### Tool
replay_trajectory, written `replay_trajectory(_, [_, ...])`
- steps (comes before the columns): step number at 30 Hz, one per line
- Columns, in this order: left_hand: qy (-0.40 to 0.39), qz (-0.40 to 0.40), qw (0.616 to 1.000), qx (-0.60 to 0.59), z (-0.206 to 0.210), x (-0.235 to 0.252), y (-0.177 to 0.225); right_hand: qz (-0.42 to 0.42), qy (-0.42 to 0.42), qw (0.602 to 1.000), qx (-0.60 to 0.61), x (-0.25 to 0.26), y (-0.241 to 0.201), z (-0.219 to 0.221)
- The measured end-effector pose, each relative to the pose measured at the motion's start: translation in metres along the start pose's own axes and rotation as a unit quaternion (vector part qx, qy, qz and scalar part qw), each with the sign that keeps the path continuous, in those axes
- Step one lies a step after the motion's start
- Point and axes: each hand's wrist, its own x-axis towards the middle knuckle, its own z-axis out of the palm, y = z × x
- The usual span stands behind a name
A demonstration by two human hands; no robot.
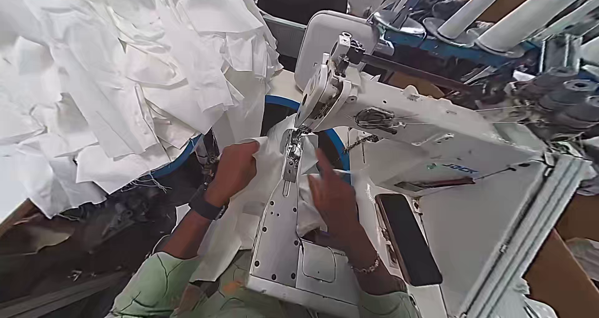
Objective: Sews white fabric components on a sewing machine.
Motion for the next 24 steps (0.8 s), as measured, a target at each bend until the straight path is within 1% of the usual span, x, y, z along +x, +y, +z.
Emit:
replay_trajectory(1, [0.001, 0.048, 0.996, 0.070, 0.006, -0.001, 0.017, -0.090, 0.014, 0.996, 0.008, 0.008, -0.011, 0.016])
replay_trajectory(2, [0.002, 0.080, 0.989, 0.125, 0.015, -0.009, 0.032, -0.142, 0.026, 0.990, 0.008, 0.018, -0.016, 0.029])
replay_trajectory(3, [-0.009, 0.091, 0.983, 0.157, 0.024, -0.024, 0.036, -0.156, 0.024, 0.987, 0.000, 0.026, -0.014, 0.036])
replay_trajectory(4, [-0.014, 0.080, 0.984, 0.158, 0.030, -0.040, 0.030, -0.148, 0.009, 0.989, -0.016, 0.031, -0.006, 0.038])
replay_trajectory(5, [-0.013, 0.054, 0.989, 0.134, 0.031, -0.053, 0.017, -0.129, -0.009, 0.991, -0.023, 0.036, 0.004, 0.036])
replay_trajectory(6, [-0.058, 0.017, 0.994, 0.092, 0.020, -0.065, 0.005, -0.112, -0.027, 0.993, -0.016, 0.037, 0.011, 0.033])
replay_trajectory(7, [-0.134, 0.005, 0.990, 0.043, 0.003, -0.075, -0.003, -0.106, -0.040, 0.994, 0.000, 0.031, 0.013, 0.033])
replay_trajectory(8, [-0.212, 0.045, 0.976, 0.002, -0.013, -0.087, -0.005, -0.104, -0.054, 0.993, 0.022, 0.023, 0.010, 0.036])
replay_trajectory(9, [-0.273, 0.120, 0.953, -0.049, -0.023, -0.098, 0.000, -0.108, -0.065, 0.991, 0.044, 0.014, 0.006, 0.038])
replay_trajectory(10, [-0.316, 0.181, 0.924, -0.112, -0.025, -0.101, 0.009, -0.115, -0.076, 0.989, 0.055, 0.009, 0.002, 0.040])
replay_trajectory(11, [-0.336, 0.208, 0.902, -0.173, -0.022, -0.096, 0.016, -0.118, -0.088, 0.987, 0.061, 0.008, 0.000, 0.040])
replay_trajectory(12, [-0.312, 0.201, 0.906, -0.205, -0.013, -0.081, 0.018, -0.115, -0.101, 0.986, 0.065, 0.010, -0.002, 0.039])
replay_trajectory(13, [-0.250, 0.155, 0.934, -0.204, -0.003, -0.059, 0.014, -0.106, -0.114, 0.985, 0.073, 0.012, -0.005, 0.038])
replay_trajectory(14, [-0.161, 0.082, 0.966, -0.187, 0.015, -0.033, 0.008, -0.095, -0.116, 0.985, 0.079, 0.014, -0.008, 0.037])
replay_trajectory(15, [-0.077, 0.018, 0.982, -0.173, 0.037, -0.008, 0.004, -0.082, -0.113, 0.987, 0.079, 0.014, -0.009, 0.033])
replay_trajectory(16, [-0.025, -0.024, 0.985, -0.172, 0.058, 0.008, 0.004, -0.055, -0.119, 0.988, 0.076, 0.014, -0.012, 0.026])
replay_trajectory(17, [0.014, -0.040, 0.985, -0.165, 0.073, 0.014, 0.009, -0.007, -0.138, 0.988, 0.062, 0.015, -0.011, 0.017])
replay_trajectory(18, [0.046, -0.036, 0.987, -0.150, 0.085, 0.015, 0.018, 0.070, -0.181, 0.980, 0.038, 0.022, -0.004, 0.002])
replay_trajectory(20, [0.027, -0.053, 0.991, -0.120, 0.089, 0.005, 0.024, 0.233, -0.268, 0.934, -0.025, 0.036, 0.025, -0.023])
replay_trajectory(21, [0.016, -0.055, 0.993, -0.107, 0.088, 0.000, 0.024, 0.269, -0.280, 0.919, -0.064, 0.037, 0.042, -0.027])
replay_trajectory(22, [-0.001, -0.057, 0.994, -0.096, 0.087, 0.001, 0.023, 0.265, -0.265, 0.922, -0.096, 0.036, 0.053, -0.026])
replay_trajectory(23, [-0.020, -0.056, 0.994, -0.090, 0.085, 0.004, 0.022, 0.237, -0.234, 0.939, -0.092, 0.032, 0.055, -0.022])
replay_trajectory(24, [-0.039, -0.052, 0.994, -0.082, 0.085, 0.010, 0.021, 0.196, -0.203, 0.957, -0.058, 0.029, 0.051, -0.017])
